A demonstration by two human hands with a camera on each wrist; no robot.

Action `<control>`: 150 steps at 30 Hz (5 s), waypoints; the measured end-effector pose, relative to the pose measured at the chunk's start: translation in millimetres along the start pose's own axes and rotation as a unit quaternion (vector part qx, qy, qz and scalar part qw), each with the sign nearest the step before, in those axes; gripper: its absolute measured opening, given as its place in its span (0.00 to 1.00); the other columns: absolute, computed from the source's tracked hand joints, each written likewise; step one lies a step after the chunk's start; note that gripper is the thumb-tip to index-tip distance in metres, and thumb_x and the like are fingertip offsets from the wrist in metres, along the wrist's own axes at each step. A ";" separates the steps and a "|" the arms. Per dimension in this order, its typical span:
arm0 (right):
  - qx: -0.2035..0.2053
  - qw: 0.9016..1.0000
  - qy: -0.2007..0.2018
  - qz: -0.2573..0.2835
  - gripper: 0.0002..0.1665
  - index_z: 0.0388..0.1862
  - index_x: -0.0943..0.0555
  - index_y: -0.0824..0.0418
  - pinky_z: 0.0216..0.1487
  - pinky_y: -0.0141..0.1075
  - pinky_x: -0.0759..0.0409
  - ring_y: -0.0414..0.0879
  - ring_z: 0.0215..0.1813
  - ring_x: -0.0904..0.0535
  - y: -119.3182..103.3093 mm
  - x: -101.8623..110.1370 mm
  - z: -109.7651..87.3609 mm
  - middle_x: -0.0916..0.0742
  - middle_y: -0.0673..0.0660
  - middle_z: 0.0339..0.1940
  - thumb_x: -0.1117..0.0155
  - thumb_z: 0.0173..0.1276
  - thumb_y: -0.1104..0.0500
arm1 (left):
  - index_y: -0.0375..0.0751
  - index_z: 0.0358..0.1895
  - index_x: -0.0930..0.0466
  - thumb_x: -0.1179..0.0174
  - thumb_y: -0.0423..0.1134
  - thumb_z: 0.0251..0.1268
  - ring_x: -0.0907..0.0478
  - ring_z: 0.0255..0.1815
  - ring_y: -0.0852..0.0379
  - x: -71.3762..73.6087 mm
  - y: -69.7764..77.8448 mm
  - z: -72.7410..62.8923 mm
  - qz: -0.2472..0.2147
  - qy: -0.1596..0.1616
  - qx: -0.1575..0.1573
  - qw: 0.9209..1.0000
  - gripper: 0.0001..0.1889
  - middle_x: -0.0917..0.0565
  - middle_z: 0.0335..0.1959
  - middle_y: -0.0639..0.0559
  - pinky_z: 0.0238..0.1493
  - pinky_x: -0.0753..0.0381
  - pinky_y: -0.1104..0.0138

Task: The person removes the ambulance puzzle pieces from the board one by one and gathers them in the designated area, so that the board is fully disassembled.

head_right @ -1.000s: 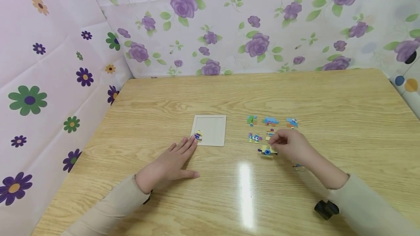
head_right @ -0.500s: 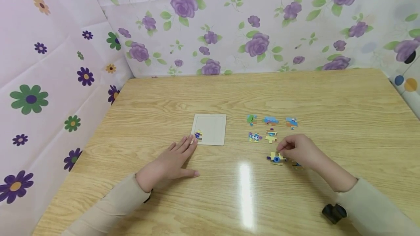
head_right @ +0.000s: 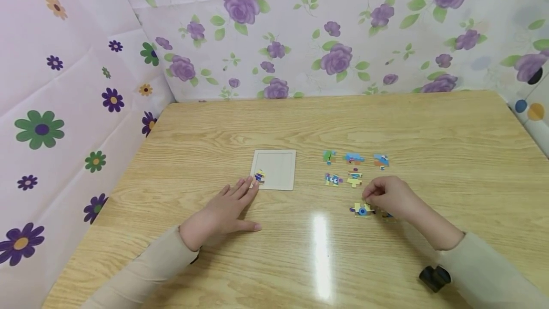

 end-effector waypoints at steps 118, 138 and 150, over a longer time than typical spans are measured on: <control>0.151 0.988 0.035 0.013 0.07 0.38 0.17 0.67 0.39 0.32 0.22 0.43 0.34 0.21 -151.9 -120.5 120.7 0.14 0.57 0.32 0.40 0.63 0.69 | 0.61 0.76 0.55 0.46 0.69 0.57 0.59 0.78 0.45 2.1 -1.6 -0.8 -0.007 -0.020 0.005 1.000 0.46 0.60 0.78 0.44 0.74 0.54 0.46; 0.143 0.989 0.020 0.023 0.08 0.40 0.18 0.67 0.37 0.33 0.22 0.44 0.35 0.21 -136.9 -65.3 92.4 0.15 0.57 0.33 0.39 0.63 0.66 | 0.60 0.76 0.54 0.45 0.70 0.56 0.59 0.78 0.46 1.6 -2.6 0.9 -0.005 -0.021 0.012 1.000 0.47 0.58 0.78 0.45 0.74 0.55 0.47; 0.142 0.989 0.008 0.024 0.06 0.38 0.18 0.67 0.30 0.33 0.26 0.42 0.30 0.26 -114.6 -40.6 74.2 0.16 0.57 0.30 0.40 0.65 0.65 | 0.58 0.76 0.52 0.43 0.66 0.57 0.58 0.78 0.44 1.3 -3.1 -0.8 -0.029 -0.012 0.002 0.999 0.46 0.57 0.78 0.43 0.74 0.54 0.47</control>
Point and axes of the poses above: each hand's wrist, its own z-axis towards the middle knuckle, its own x-axis out of the back of the hand, y = z × x, the point moved 2 cm from there along z, towards the middle knuckle
